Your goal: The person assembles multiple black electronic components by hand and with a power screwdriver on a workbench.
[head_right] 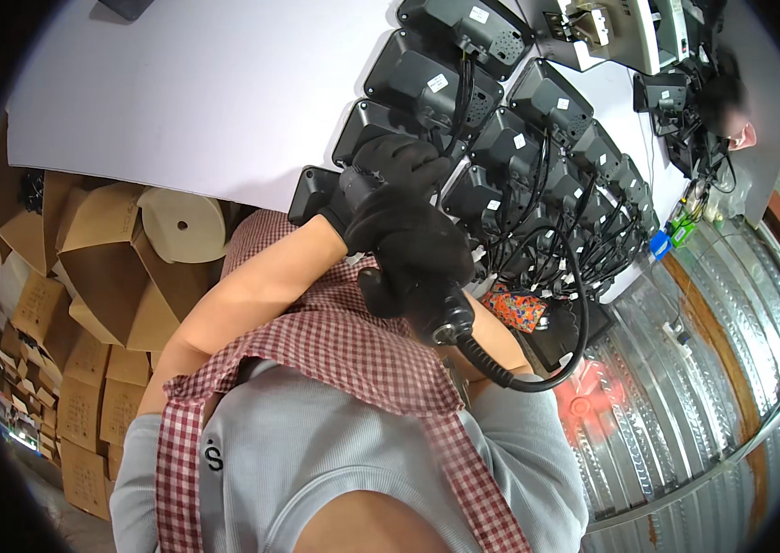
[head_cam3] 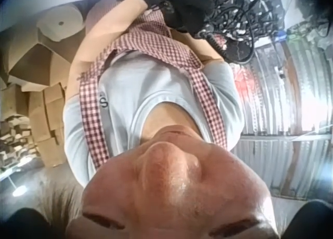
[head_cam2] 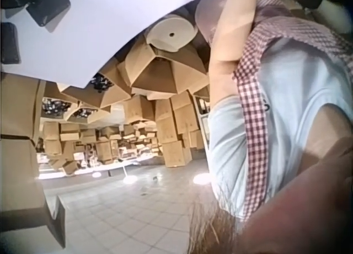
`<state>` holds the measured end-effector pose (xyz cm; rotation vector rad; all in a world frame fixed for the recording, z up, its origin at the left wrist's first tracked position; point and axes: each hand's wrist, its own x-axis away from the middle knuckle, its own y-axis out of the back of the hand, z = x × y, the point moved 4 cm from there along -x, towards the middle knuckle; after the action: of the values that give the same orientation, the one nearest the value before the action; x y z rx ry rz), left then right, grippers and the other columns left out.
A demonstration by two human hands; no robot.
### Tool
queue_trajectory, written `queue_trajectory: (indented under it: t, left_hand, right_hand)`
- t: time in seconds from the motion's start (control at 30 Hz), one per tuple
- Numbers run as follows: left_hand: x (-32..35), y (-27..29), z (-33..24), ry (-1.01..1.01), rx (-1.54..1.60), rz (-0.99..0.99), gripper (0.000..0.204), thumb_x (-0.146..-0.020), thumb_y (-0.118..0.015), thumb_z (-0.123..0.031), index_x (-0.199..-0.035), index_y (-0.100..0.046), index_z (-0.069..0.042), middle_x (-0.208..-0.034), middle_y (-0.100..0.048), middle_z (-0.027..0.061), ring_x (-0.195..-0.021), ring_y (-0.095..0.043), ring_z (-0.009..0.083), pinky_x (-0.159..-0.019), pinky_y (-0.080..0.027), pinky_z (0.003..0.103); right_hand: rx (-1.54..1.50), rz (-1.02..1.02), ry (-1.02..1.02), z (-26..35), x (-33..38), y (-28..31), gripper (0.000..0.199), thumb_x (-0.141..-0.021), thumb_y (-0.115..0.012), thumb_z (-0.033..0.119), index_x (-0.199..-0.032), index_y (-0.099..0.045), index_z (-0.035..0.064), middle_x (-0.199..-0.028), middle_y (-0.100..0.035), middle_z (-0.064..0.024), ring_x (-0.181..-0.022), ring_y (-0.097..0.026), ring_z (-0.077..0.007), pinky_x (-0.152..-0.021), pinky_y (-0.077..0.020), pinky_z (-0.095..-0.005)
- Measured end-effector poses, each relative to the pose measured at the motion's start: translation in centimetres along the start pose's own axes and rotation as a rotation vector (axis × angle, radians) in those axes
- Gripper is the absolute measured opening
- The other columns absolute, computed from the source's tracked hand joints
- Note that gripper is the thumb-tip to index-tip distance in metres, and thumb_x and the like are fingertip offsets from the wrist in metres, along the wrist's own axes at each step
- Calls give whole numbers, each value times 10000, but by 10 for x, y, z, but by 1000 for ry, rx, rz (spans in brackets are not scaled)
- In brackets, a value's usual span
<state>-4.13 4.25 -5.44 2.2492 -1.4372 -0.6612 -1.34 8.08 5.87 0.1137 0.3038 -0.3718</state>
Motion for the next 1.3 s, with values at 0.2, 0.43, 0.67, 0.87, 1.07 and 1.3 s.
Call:
queue_trajectory:
  t: [0.2,0.43,0.67,0.87,1.07,1.3]
  left_hand:
    - [7,-6,-2,28,-105,7,361,-721,-676,-195,-1082,-671,-189,-1086,-634,12,-1056,-587,240,-872,-492,413]
    - [5,-12,-4,38,-83,-167,320,-683,-698,-159,-998,-666,-205,-998,-621,-9,-953,-601,222,-791,-516,397]
    - [0,8,-4,-15,-89,-31,350,-771,-599,-184,-1116,-656,-177,-1096,-626,38,-1048,-592,253,-865,-496,418]
    - [-7,16,-15,-1,-36,79,389,-803,-623,-185,-1187,-633,-127,-1128,-602,79,-1072,-552,294,-948,-429,447]
    - [-8,11,-20,22,-8,129,387,-813,-654,-190,-1193,-631,-124,-1121,-593,89,-1092,-534,304,-961,-415,458]
    - [-12,14,-21,39,-64,131,431,-779,-679,-195,-1202,-624,-135,-1119,-584,95,-1099,-525,312,-952,-413,454]
  right_hand:
    - [24,140,68,-4,3,-19,287,-753,-763,92,-985,-611,17,-897,-641,-172,-775,-633,-315,-696,-528,-458]
    - [50,106,108,-11,14,-24,332,-674,-802,178,-928,-643,34,-935,-652,-98,-818,-650,-303,-699,-527,-445]
    - [-5,-44,110,18,-2,-5,161,-884,-567,156,-963,-600,19,-937,-632,-103,-802,-614,-240,-712,-514,-416]
    - [-37,-789,-91,22,-11,102,213,-981,-435,180,-1079,-555,33,-958,-637,-93,-890,-603,-201,-854,-487,-372]
    - [323,-974,361,21,-89,193,143,-923,-566,90,-1026,-553,-8,-961,-640,-122,-787,-660,-216,-769,-568,-359]
    - [421,-426,237,-12,-109,200,205,-752,-729,42,-927,-622,41,-847,-690,-50,-776,-662,-150,-727,-530,-260]
